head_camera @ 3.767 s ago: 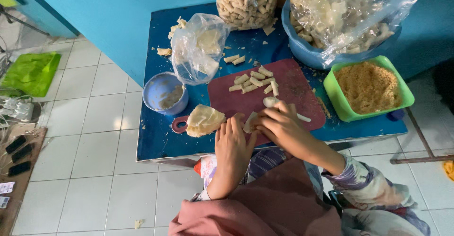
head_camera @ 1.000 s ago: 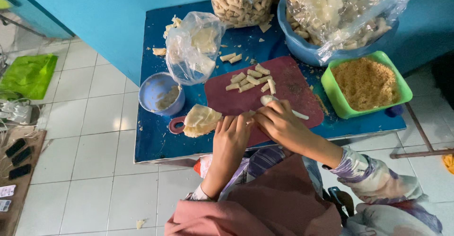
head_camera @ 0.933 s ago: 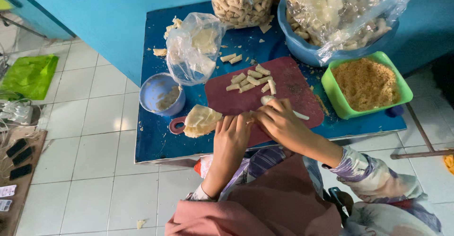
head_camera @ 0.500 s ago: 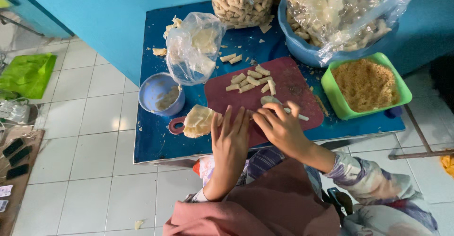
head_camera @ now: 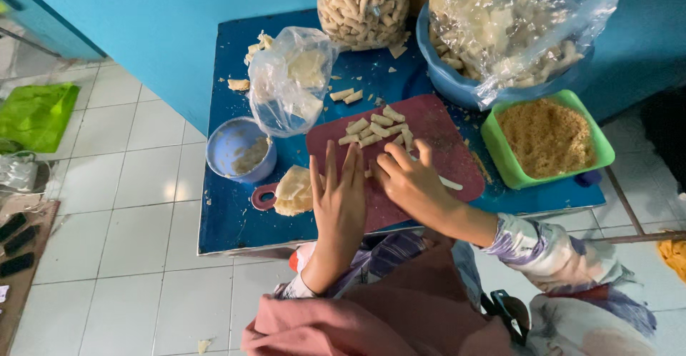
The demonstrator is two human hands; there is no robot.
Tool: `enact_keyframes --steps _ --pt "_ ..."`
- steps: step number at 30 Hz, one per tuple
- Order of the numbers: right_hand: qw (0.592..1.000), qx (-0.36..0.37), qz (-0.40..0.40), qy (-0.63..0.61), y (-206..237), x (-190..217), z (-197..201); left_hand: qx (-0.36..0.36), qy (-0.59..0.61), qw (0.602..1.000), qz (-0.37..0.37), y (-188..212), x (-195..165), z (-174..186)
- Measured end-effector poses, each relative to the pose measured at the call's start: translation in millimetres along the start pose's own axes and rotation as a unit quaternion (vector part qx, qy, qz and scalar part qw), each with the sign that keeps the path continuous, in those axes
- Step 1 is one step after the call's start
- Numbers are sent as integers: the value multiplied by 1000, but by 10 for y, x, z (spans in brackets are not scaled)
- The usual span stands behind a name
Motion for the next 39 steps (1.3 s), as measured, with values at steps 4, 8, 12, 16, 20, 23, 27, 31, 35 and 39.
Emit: enact_keyframes --steps 4,8,12,16,20,23,27,31,35,39 --pt "984 123 -29 -123 -232 -317 -154 -17 -8 999 29 -60 77 139" --pt "996 -13 -26 -81 -372 -473 164 -75 124 986 86 -150 33 284" --pt "986 -13 -79 -146 -464 -619 203 -36 229 970 -69 -250 -627 267" --pt "966 -25 -163 -201 -338 -923 332 -39 271 958 -86 -170 -834 273" --pt "947 -55 -160 -272 -239 -950 517 61 337 930 -132 -41 -1398 24" --pt "934 -48 -158 -317 -273 -927 578 91 342 926 -128 -67 -1549 -175" --pt "924 -33 -149 -349 -310 -864 623 43 346 930 -117 -105 -1436 -55" --pt "924 -29 -80 -374 -298 -699 627 23 335 940 -64 -174 -1061 184" --pt "903 -12 -74 -423 -204 -620 366 -30 318 948 -9 -182 -691 478" --pt "761 57 -149 -628 -290 -435 -351 -66 261 962 33 -213 -151 641"
Point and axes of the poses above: each hand's wrist, its own y-axis away from the middle knuckle, its own z-axis out of the back of the hand, x = y × z, the point moved 8 cm from there along -y, towards the middle knuckle, and after that the axes turned 5 degrees about -z, right-handed, at the moved point
